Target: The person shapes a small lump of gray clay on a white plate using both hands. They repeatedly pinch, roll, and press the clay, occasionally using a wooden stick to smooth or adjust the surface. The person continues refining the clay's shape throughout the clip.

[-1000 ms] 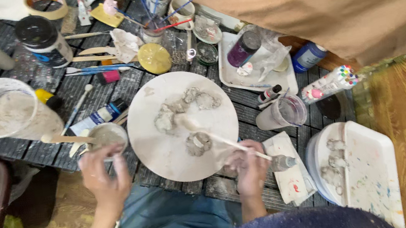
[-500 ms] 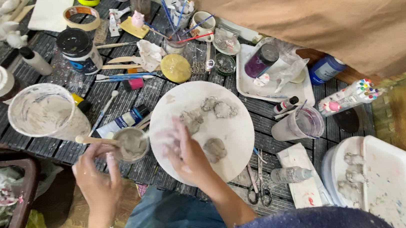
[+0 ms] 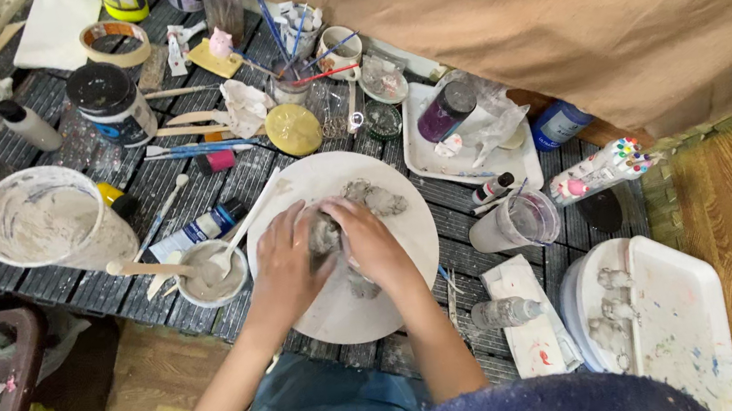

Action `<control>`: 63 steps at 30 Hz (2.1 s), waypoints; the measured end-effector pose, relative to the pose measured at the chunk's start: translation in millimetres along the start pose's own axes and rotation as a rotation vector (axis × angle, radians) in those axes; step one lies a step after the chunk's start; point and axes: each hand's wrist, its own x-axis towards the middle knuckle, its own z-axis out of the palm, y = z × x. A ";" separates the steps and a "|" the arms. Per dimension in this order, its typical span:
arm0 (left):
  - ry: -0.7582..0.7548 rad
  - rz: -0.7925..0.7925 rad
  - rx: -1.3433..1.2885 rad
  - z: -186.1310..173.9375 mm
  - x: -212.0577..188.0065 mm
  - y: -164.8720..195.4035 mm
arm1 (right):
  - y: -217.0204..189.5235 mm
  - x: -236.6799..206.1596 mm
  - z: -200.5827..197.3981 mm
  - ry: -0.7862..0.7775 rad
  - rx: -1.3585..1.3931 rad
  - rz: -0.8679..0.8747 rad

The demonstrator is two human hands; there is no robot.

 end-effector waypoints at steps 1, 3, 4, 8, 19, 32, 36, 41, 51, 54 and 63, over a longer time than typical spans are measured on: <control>-0.028 -0.015 0.026 0.9 3.3 1.8 | 4.3 2.2 0.6 -0.006 -0.002 0.006; -0.085 -0.042 0.078 1.2 8.3 2.4 | 9.7 6.3 -0.3 -0.017 0.006 0.004; -0.077 -0.045 0.097 0.2 7.8 2.3 | 10.3 7.6 -0.9 -0.024 0.019 0.000; -0.105 -0.077 0.122 -4.5 1.6 1.2 | 1.4 5.5 -3.8 -0.028 -0.007 0.051; -0.229 -0.021 -0.093 -14.5 19.9 -20.6 | -7.3 0.8 -20.9 0.099 -0.085 -0.092; -0.254 0.032 -0.223 -3.9 3.3 -39.3 | 26.6 -21.8 -1.5 0.035 0.344 0.093; -0.235 0.165 -0.106 -8.6 -3.7 -31.2 | 57.4 -25.9 -7.0 0.229 0.855 0.152; -0.176 -0.041 0.027 -4.3 17.1 -20.1 | 54.5 -51.5 -14.5 0.376 0.910 0.286; -0.225 0.074 -0.082 -14.0 -8.2 33.1 | 48.3 -104.6 34.7 0.336 0.909 0.085; -0.201 0.067 -0.291 -6.6 -19.2 41.7 | 38.5 -119.0 49.2 0.411 0.927 0.178; 0.067 0.017 -0.411 11.5 -43.6 38.2 | -25.6 -125.8 19.1 0.238 1.502 0.128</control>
